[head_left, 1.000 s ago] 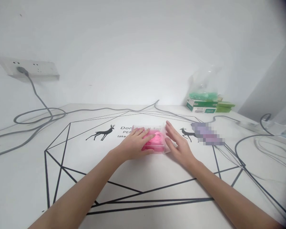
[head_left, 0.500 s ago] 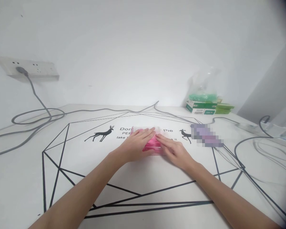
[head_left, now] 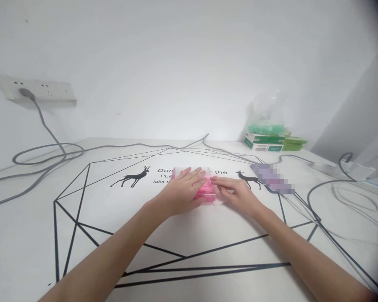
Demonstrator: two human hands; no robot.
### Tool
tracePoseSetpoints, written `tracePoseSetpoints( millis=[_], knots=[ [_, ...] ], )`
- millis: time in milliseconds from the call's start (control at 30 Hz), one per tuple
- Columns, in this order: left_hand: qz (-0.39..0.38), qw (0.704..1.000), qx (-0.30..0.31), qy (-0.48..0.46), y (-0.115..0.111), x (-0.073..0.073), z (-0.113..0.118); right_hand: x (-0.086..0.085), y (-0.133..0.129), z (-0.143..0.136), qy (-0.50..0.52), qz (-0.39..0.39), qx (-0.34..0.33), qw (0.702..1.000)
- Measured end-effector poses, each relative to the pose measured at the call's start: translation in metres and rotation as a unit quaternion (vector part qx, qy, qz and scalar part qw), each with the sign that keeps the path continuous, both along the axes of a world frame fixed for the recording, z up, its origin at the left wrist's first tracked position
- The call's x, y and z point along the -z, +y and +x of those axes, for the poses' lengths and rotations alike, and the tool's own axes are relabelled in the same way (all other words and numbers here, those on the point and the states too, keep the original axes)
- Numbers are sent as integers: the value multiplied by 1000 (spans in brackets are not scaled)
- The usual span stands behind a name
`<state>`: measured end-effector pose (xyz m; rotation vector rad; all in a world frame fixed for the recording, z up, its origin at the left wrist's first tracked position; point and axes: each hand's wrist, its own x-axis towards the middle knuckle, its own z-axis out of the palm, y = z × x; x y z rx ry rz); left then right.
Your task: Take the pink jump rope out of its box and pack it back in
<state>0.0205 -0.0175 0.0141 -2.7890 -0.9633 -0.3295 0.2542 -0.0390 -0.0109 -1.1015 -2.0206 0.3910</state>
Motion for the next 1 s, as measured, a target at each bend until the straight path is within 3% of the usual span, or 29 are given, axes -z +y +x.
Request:
tracePoseSetpoints(
  millis=[100,267,600,1000],
  knots=[
    [9,1000,-3,-7,-3,2,4,-14,-2,7,-19,-54,-37,998],
    [30,999,2,-26,-10,7,11,-27,-7,12,-110,-75,-79,988],
    [-39,997,-35,-52,-29,-5,20,-15,-3,9,-167,-42,-77,982],
    [34,996,4,-87,-9,13,9,-7,-2,17,-170,-27,-56,984]
  ],
)
